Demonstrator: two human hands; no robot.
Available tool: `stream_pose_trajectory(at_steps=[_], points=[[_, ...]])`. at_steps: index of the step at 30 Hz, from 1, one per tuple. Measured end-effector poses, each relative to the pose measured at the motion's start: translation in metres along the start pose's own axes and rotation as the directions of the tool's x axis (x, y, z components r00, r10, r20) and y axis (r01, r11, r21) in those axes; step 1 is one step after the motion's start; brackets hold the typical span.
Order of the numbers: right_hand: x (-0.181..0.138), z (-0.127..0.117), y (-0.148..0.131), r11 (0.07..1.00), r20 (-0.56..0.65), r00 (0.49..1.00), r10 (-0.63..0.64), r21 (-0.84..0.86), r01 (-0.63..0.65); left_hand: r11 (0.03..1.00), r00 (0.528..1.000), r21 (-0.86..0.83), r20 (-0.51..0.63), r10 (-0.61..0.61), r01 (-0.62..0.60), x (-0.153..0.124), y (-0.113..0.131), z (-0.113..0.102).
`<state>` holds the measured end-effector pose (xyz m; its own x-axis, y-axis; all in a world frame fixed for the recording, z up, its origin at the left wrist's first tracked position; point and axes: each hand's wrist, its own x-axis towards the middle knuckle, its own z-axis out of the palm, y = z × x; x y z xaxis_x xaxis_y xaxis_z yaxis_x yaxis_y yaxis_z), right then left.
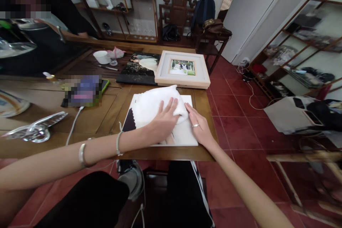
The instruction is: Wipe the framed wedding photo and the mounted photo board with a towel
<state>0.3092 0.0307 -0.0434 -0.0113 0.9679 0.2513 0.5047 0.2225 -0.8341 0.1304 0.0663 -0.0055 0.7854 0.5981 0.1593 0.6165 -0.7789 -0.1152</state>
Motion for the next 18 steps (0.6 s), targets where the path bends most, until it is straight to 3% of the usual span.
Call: stream_pose_trajectory(at_steps=[5, 10, 15, 18], points=[[-0.001, -0.002, 0.000, 0.991, -0.008, 0.997, 0.075, 0.108, -0.073, 0.993, 0.993, 0.014, -0.030, 0.115, -0.115, -0.017, 0.044, -0.009], [-0.001, -0.001, 0.002, 1.000, 0.027, 1.000, 0.016, 0.015, -0.016, 0.973, 0.973, 0.052, -0.056, 0.226, -0.223, -0.064, 0.064, -0.020], [0.001, 0.002, 0.003, 0.978, 0.102, 0.992, -0.078, -0.187, 0.096, 0.984, 0.984, -0.028, -0.027, 0.176, -0.177, -0.110, 0.044, -0.026], [0.002, 0.004, 0.003, 0.959, 0.123, 0.986, -0.117, -0.243, 0.144, 0.981, 0.984, -0.157, 0.112, 0.135, -0.117, -0.115, 0.011, -0.025]])
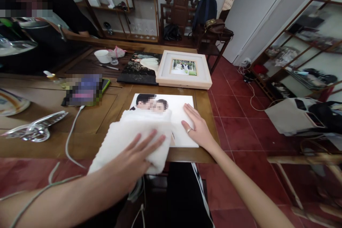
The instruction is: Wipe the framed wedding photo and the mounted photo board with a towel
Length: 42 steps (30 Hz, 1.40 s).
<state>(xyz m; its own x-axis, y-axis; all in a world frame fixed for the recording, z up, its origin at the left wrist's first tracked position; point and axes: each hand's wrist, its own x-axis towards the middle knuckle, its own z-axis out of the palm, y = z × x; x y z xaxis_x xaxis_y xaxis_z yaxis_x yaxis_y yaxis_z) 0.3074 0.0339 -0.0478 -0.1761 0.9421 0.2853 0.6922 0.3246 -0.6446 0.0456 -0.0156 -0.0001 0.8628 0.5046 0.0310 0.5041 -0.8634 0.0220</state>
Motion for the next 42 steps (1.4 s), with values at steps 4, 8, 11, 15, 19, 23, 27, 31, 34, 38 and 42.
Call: stream_pose_trajectory(at_steps=[4, 8, 11, 15, 19, 23, 27, 31, 34, 38, 42], points=[[0.000, 0.001, 0.000, 1.000, 0.002, 1.000, -0.018, -0.019, 0.018, 0.993, 0.995, -0.091, 0.074, -0.073, 0.079, 0.014, -0.061, -0.003], [0.000, 0.000, 0.000, 0.999, 0.006, 0.999, -0.033, -0.023, 0.033, 0.986, 0.989, -0.082, 0.013, -0.146, 0.147, 0.036, -0.121, 0.002], [0.000, 0.000, 0.001, 0.999, 0.007, 0.999, -0.033, -0.024, 0.033, 0.985, 0.987, -0.069, -0.006, -0.159, 0.158, 0.042, -0.150, 0.006], [0.000, 0.001, 0.000, 0.999, -0.004, 1.000, -0.022, -0.030, 0.022, 0.987, 0.989, -0.059, 0.014, -0.150, 0.150, 0.025, -0.140, 0.011], [0.000, 0.001, -0.002, 0.999, -0.011, 1.000, -0.010, -0.036, 0.010, 0.982, 0.984, -0.072, 0.023, -0.176, 0.177, -0.011, -0.078, 0.025], [0.000, 0.001, -0.003, 0.999, -0.014, 1.000, -0.007, -0.037, 0.007, 0.986, 0.988, -0.115, -0.074, -0.134, 0.125, -0.034, -0.014, 0.042], [0.000, 0.001, -0.002, 0.999, -0.008, 1.000, -0.009, -0.032, 0.009, 0.982, 0.994, -0.161, -0.041, -0.105, 0.097, -0.024, -0.010, 0.030], [0.000, 0.001, -0.002, 0.999, -0.012, 1.000, -0.026, -0.024, 0.026, 0.983, 0.989, -0.115, 0.072, -0.133, 0.140, 0.011, -0.061, 0.004], [0.000, 0.000, -0.001, 0.999, -0.017, 0.999, -0.038, -0.019, 0.037, 0.992, 0.991, -0.055, 0.075, -0.109, 0.113, 0.039, -0.105, -0.003], [0.000, 0.000, -0.001, 0.999, -0.011, 0.999, -0.037, -0.020, 0.036, 0.993, 0.992, 0.025, 0.060, -0.115, 0.114, 0.062, -0.135, -0.001], [0.000, 0.001, 0.000, 0.999, -0.004, 1.000, -0.030, -0.023, 0.030, 0.992, 0.994, 0.065, 0.031, -0.107, 0.104, 0.059, -0.108, 0.003]])
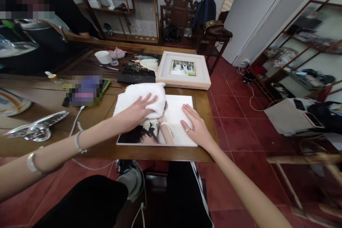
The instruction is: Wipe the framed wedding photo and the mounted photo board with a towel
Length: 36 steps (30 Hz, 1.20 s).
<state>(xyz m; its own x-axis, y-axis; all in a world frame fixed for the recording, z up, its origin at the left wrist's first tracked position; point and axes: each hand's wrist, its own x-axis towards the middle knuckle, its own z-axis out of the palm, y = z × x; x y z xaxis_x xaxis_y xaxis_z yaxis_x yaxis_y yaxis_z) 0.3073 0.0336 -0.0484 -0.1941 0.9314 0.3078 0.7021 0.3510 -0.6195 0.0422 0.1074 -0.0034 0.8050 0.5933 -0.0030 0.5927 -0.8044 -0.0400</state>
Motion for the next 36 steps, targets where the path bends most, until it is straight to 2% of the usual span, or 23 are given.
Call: stream_pose_trajectory(at_steps=[5, 8, 11, 17, 19, 21, 24, 30, 32, 34, 36], points=[[0.000, 0.000, 0.000, 1.000, 0.003, 1.000, 0.007, -0.001, -0.007, 0.998, 0.995, 0.031, -0.083, 0.060, -0.057, -0.046, 0.088, 0.003], [0.001, 0.000, -0.001, 1.000, 0.008, 1.000, 0.006, 0.007, -0.006, 0.994, 0.985, 0.047, -0.139, 0.104, -0.099, -0.065, 0.118, 0.004], [0.001, 0.000, -0.002, 1.000, 0.008, 1.000, 0.000, 0.003, 0.000, 0.994, 0.987, 0.027, -0.112, 0.112, -0.110, -0.055, 0.109, 0.000], [0.001, 0.000, 0.000, 1.000, -0.005, 1.000, -0.022, 0.004, 0.022, 0.998, 0.998, -0.027, 0.015, 0.062, -0.061, 0.020, 0.033, -0.008], [0.001, 0.000, 0.001, 1.000, -0.010, 1.000, -0.028, 0.007, 0.028, 0.996, 0.997, -0.035, -0.009, 0.076, -0.077, 0.040, 0.015, -0.005], [0.001, 0.000, 0.001, 1.000, -0.006, 1.000, -0.026, 0.005, 0.026, 0.994, 0.994, -0.031, -0.028, 0.103, -0.104, 0.051, 0.009, -0.002], [0.001, -0.001, 0.000, 1.000, 0.005, 1.000, -0.011, 0.006, 0.011, 0.991, 0.991, 0.006, -0.013, 0.134, -0.134, 0.046, 0.024, -0.001], [0.001, -0.001, -0.001, 0.999, 0.001, 1.000, 0.012, 0.031, -0.012, 0.978, 0.981, 0.163, -0.119, 0.152, -0.132, -0.014, 0.109, -0.002], [0.002, -0.001, 0.000, 0.999, -0.001, 1.000, 0.001, 0.037, -0.001, 0.969, 0.975, 0.194, -0.130, 0.179, -0.152, -0.032, 0.130, -0.002], [0.002, 0.000, 0.000, 0.999, -0.002, 1.000, -0.003, 0.045, 0.003, 0.967, 0.968, 0.184, -0.145, 0.203, -0.175, -0.039, 0.136, -0.001], [0.002, 0.000, 0.000, 0.998, -0.006, 1.000, 0.012, 0.055, -0.012, 0.977, 0.971, 0.139, -0.154, 0.182, -0.161, -0.033, 0.128, -0.002]])
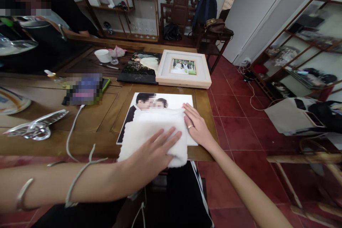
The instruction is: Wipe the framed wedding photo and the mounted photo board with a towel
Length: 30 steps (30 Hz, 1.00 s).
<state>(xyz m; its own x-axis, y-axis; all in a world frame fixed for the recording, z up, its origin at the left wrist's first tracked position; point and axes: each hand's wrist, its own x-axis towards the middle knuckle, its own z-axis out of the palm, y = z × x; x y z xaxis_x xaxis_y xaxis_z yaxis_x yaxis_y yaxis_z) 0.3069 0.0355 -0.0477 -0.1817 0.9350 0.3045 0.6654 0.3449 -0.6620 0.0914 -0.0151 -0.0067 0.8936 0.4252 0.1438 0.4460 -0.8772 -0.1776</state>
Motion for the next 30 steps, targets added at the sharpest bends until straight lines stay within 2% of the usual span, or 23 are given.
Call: stream_pose_trajectory(at_steps=[4, 6, 8, 11, 16, 18, 21, 24, 26, 28, 30], points=[[0.000, 0.000, 0.000, 1.000, 0.001, 1.000, 0.021, 0.016, -0.021, 0.994, 0.994, -0.056, 0.063, -0.091, 0.094, 0.034, -0.052, 0.008], [-0.001, 0.000, 0.000, 1.000, 0.000, 1.000, 0.019, 0.020, -0.019, 0.993, 0.991, -0.080, 0.106, -0.082, 0.091, 0.052, -0.078, 0.012], [-0.001, -0.001, 0.000, 0.999, -0.007, 1.000, 0.017, 0.027, -0.017, 0.994, 0.989, -0.092, 0.135, -0.052, 0.065, 0.063, -0.091, 0.014], [0.000, -0.001, 0.000, 0.999, -0.002, 1.000, 0.014, 0.040, -0.013, 0.999, 0.992, -0.036, 0.123, -0.033, 0.038, 0.061, -0.076, 0.011], [0.000, 0.000, 0.000, 0.998, -0.010, 1.000, 0.028, 0.051, -0.028, 0.995, 0.999, 0.089, 0.020, -0.050, 0.048, 0.027, 0.003, 0.002], [0.000, 0.000, 0.000, 0.998, -0.016, 1.000, 0.021, 0.058, -0.020, 0.996, 0.999, 0.077, -0.012, -0.038, 0.039, 0.020, 0.022, -0.002], [-0.001, -0.001, -0.002, 0.996, -0.019, 0.999, 0.028, 0.082, -0.026, 0.996, 0.997, 0.049, 0.011, -0.071, 0.070, 0.025, 0.017, -0.005], [-0.003, -0.004, -0.005, 0.990, -0.046, 0.997, 0.069, 0.125, -0.062, 0.986, 0.982, 0.043, 0.090, -0.167, 0.163, 0.046, -0.013, -0.003], [-0.004, -0.006, -0.006, 0.983, -0.085, 0.992, 0.095, 0.165, -0.080, 0.982, 0.975, 0.015, 0.117, -0.189, 0.189, 0.062, -0.031, 0.001], [-0.005, -0.007, -0.006, 0.974, -0.113, 0.988, 0.105, 0.210, -0.080, 0.987, 0.984, -0.021, 0.079, -0.160, 0.162, 0.071, -0.036, 0.008], [-0.006, -0.007, -0.004, 0.966, -0.116, 0.987, 0.114, 0.246, -0.083, 0.993, 0.994, -0.036, 0.003, -0.114, 0.114, 0.072, -0.030, 0.014]])
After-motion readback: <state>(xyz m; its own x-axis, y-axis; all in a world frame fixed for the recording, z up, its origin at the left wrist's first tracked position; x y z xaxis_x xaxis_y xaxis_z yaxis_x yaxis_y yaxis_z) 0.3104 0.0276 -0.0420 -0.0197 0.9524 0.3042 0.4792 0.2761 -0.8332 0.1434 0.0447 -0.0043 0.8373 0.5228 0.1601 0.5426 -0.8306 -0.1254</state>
